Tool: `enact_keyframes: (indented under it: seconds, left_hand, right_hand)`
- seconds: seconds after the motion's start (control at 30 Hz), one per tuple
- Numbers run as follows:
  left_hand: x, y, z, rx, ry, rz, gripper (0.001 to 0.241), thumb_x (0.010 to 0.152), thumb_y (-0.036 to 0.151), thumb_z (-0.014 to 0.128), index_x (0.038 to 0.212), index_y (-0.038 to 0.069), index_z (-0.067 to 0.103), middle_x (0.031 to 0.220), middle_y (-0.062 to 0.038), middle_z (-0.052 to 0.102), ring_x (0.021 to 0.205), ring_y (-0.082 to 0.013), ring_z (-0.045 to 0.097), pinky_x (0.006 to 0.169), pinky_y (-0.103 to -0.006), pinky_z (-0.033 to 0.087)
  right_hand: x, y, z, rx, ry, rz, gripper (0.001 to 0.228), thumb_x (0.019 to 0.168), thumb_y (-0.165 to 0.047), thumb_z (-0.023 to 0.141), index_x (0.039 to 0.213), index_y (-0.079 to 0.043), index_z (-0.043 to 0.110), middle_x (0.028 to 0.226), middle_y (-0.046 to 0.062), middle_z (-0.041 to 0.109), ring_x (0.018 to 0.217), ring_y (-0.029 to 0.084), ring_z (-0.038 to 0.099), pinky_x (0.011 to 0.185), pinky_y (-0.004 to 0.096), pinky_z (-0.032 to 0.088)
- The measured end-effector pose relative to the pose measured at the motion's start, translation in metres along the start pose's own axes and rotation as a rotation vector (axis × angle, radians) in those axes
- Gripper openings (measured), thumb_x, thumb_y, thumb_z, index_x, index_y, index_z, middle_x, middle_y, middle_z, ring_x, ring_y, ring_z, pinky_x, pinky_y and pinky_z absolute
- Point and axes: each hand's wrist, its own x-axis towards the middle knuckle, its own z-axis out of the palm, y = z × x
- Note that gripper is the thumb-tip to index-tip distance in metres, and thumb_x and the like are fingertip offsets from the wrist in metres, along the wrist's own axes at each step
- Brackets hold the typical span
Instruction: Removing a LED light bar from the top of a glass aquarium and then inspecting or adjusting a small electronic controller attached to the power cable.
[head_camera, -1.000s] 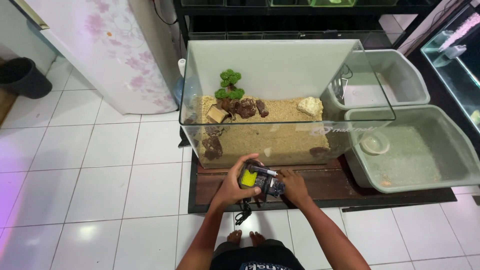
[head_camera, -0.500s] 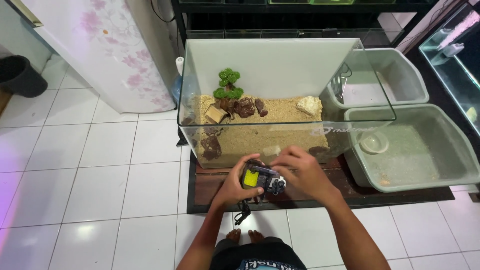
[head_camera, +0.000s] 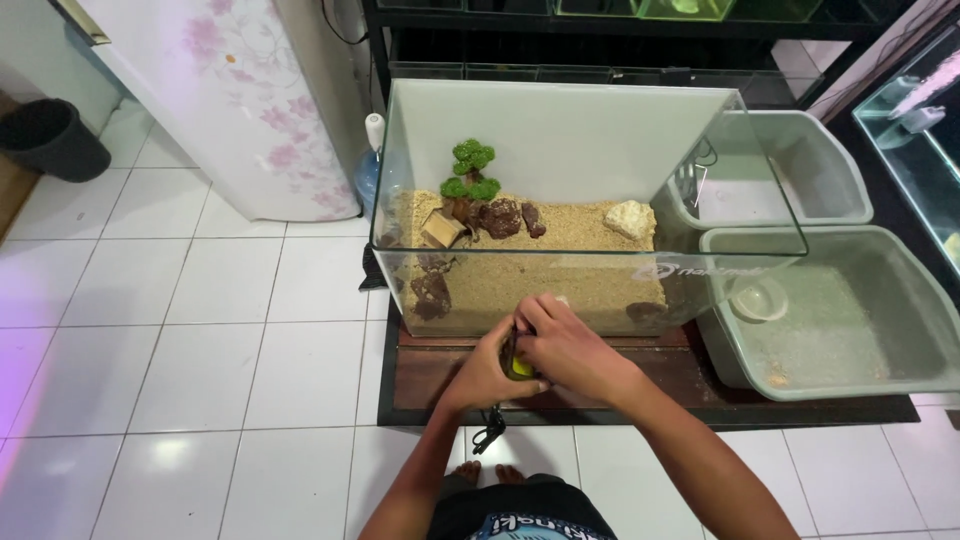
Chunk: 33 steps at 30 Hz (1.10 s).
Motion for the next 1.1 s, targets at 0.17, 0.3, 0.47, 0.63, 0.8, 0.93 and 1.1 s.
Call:
enact_keyframes:
  seconds: [0.17,0.3,0.47,0.63,0.8,0.93,1.1]
  left_hand:
    - [-0.012,-0.04,-0.012,0.087,0.007,-0.045,0.085,0.072,0.017,0.101,0.146,0.006,0.059,0.139,-0.013,0.07,0.131,-0.0219,0.062,0.113,-0.0438,0.053]
    - [-0.01,-0.035,-0.012,0.084,0.02,-0.017,0.097,0.075,0.019,0.1,0.159,0.003,0.054,0.143,-0.019,0.067,0.132,-0.0292,0.063,0.116,-0.0498,0.05]
    - [-0.015,-0.04,-0.029,0.107,0.074,-0.022,0.105,0.07,0.017,0.102,0.163,0.006,0.054,0.141,-0.02,0.069,0.133,-0.0284,0.064,0.116,-0.0495,0.051]
    - [-0.015,-0.036,-0.027,0.05,0.107,-0.009,0.105,0.07,0.017,0.103,0.162,0.004,0.054,0.14,-0.02,0.071,0.13,-0.0258,0.066,0.116,-0.0454,0.051]
    - [-0.011,-0.041,-0.024,0.016,0.103,0.006,0.105,0.069,0.016,0.104,0.161,0.001,0.054,0.14,-0.019,0.07,0.129,-0.0246,0.066,0.116,-0.0438,0.05]
    - [-0.015,-0.038,-0.019,0.005,0.112,0.011,0.103,0.071,0.016,0.103,0.161,0.001,0.055,0.14,-0.02,0.07,0.128,-0.026,0.066,0.115,-0.0445,0.051]
    - [-0.015,-0.034,-0.016,0.004,0.112,0.032,0.103,0.072,0.015,0.104,0.16,0.0,0.054,0.139,-0.021,0.07,0.127,-0.0264,0.067,0.114,-0.0454,0.053]
  right_hand:
    - [-0.006,0.01,0.02,-0.115,0.064,-0.041,0.017,0.099,-0.033,0.071,0.096,-0.016,0.072,0.112,0.008,0.05,0.109,0.035,0.054,0.095,0.045,0.045]
    - [-0.034,0.033,0.027,-0.018,0.275,0.155,0.02,0.106,-0.033,0.067,0.106,-0.015,0.074,0.119,0.01,0.052,0.111,0.037,0.064,0.094,0.043,0.054]
    - [-0.083,0.054,0.057,0.106,0.517,0.527,0.025,0.113,-0.033,0.063,0.113,-0.012,0.076,0.123,0.011,0.051,0.103,0.037,0.077,0.085,0.04,0.066]
    - [-0.15,0.072,0.193,-0.012,0.283,0.624,0.018,0.104,-0.027,0.072,0.112,-0.011,0.074,0.119,0.008,0.051,0.094,0.036,0.079,0.075,0.042,0.066]
    - [-0.165,0.059,0.223,-0.191,-0.066,0.59,0.027,0.09,-0.019,0.084,0.114,-0.01,0.075,0.121,0.005,0.054,0.092,0.032,0.079,0.065,0.043,0.064]
    - [-0.157,0.053,0.206,-0.129,-0.045,0.621,0.032,0.087,-0.013,0.087,0.117,-0.009,0.077,0.121,0.007,0.057,0.102,0.034,0.077,0.076,0.043,0.065]
    - [-0.106,0.03,0.125,0.379,0.27,0.688,0.018,0.101,-0.023,0.078,0.118,-0.019,0.082,0.115,0.005,0.067,0.106,0.036,0.077,0.088,0.046,0.064]
